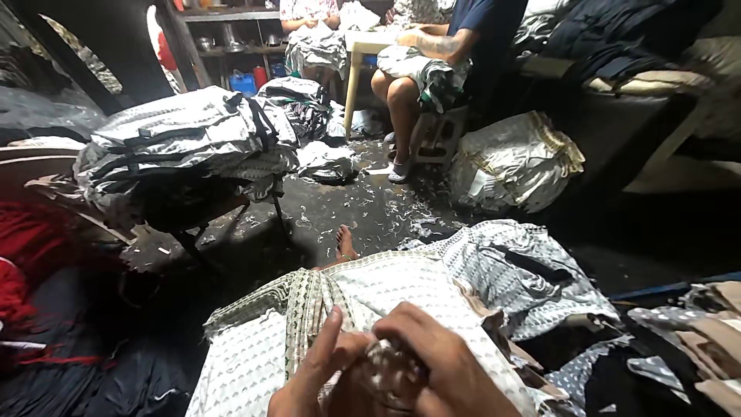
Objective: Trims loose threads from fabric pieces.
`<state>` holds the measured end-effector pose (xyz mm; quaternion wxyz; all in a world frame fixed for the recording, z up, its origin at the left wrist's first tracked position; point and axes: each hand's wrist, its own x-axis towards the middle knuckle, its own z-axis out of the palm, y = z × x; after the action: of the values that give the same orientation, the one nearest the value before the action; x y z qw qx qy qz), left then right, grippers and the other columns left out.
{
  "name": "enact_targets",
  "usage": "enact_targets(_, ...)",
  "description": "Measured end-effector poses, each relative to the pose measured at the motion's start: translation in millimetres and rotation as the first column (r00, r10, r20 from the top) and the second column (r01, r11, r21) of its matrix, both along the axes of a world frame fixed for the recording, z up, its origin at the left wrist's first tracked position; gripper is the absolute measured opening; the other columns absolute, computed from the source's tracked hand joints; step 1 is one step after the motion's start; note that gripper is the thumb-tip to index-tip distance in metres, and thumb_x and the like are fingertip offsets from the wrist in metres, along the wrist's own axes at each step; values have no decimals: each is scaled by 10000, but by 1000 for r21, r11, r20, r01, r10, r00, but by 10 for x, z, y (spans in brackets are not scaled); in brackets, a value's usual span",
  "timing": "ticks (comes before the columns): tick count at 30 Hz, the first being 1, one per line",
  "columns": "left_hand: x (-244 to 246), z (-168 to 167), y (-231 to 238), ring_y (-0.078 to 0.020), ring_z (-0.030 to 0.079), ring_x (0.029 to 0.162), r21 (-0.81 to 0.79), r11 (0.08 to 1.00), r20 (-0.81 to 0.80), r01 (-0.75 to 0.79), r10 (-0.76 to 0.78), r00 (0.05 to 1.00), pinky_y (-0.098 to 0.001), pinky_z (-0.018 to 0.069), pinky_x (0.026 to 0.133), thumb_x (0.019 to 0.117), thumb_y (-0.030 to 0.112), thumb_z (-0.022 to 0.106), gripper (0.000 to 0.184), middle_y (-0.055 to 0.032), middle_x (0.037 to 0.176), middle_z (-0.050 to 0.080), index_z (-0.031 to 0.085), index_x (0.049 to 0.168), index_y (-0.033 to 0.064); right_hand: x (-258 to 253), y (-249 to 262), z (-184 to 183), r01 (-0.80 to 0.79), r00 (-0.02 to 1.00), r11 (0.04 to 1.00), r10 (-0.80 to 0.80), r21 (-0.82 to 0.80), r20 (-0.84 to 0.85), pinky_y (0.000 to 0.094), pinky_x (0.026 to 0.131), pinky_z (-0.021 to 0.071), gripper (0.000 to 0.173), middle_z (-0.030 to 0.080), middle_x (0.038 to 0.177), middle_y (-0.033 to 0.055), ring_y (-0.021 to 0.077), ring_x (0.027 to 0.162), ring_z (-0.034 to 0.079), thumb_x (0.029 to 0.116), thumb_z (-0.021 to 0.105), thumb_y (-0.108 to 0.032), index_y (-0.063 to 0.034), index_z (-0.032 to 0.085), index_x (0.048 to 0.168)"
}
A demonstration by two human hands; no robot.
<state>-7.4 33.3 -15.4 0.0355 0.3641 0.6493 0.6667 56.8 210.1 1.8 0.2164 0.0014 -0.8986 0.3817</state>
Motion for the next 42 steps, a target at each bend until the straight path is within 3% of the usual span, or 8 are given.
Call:
enact_targets(5,-237,76,-290,-93,650,1174,-82,971,-31,-225,223,974,-328,563,996,1009,40,554,532,-72,1331,645,361,1489,-83,-96,454,136,508,842,857,-515,-85,-161,147,526,436,206,584,846,-51,-28,606,499,999,598,-308,-116,674,1008)
enact_targets(11,-184,38,-510,-64,591,860,-353,909,-69,-223,212,975,-192,524,751,972,164,676,306,-190,1064,597,675,1064,-127,-51,103,-25,10,999,986,-15,167,30,357,503,536,612,668,1014,126,178,634,622,913,684,-549,-42,655,1254)
enact_targets(15,-106,-19,-393,-125,578,840,-451,861,-111,-235,207,972,-223,510,725,936,174,724,395,-224,1079,579,660,1188,-124,-93,4,-163,-3,1000,955,7,296,-13,335,457,534,128,670,869,62,164,611,651,929,673,-225,-104,712,948)
enact_targets(21,-259,-4,-214,-375,598,1021,-635,748,-154,-192,120,981,-466,532,852,912,166,686,457,-281,1219,566,649,1328,-18,-74,448,120,351,929,936,-343,36,-136,136,473,393,306,562,727,-90,-47,543,449,1003,580,-428,-147,674,929)
enact_targets(27,-342,-3,-116,-270,607,987,-482,842,-235,-242,142,962,-394,513,869,879,104,714,86,-169,1034,627,775,933,76,-69,-126,-64,-72,997,955,60,287,53,367,452,540,407,701,1016,126,202,612,675,875,768,-374,-70,710,1139)
enact_targets(34,-468,25,-318,-8,619,890,-251,937,-74,-242,231,970,-187,552,802,1002,134,617,173,-47,1000,634,667,954,-24,-119,477,136,492,858,867,-498,-72,-130,147,482,421,168,593,738,-86,-41,539,480,977,615,-283,-132,683,949)
enact_targets(39,-404,-35,-263,-347,626,1050,-570,800,-160,-186,115,980,-468,547,875,966,226,649,372,-263,1206,604,692,1248,-14,-78,149,-44,71,998,986,-70,153,-12,322,486,515,601,671,963,82,135,585,582,923,666,-554,-65,646,1271)
enact_targets(42,-386,-62,-193,-400,587,1046,-597,778,-203,-198,92,975,-526,496,890,850,107,710,254,-268,1172,591,770,1094,69,-137,-59,-128,-166,986,933,153,320,64,394,424,520,424,695,1013,109,211,580,659,869,771,-367,-162,698,1233)
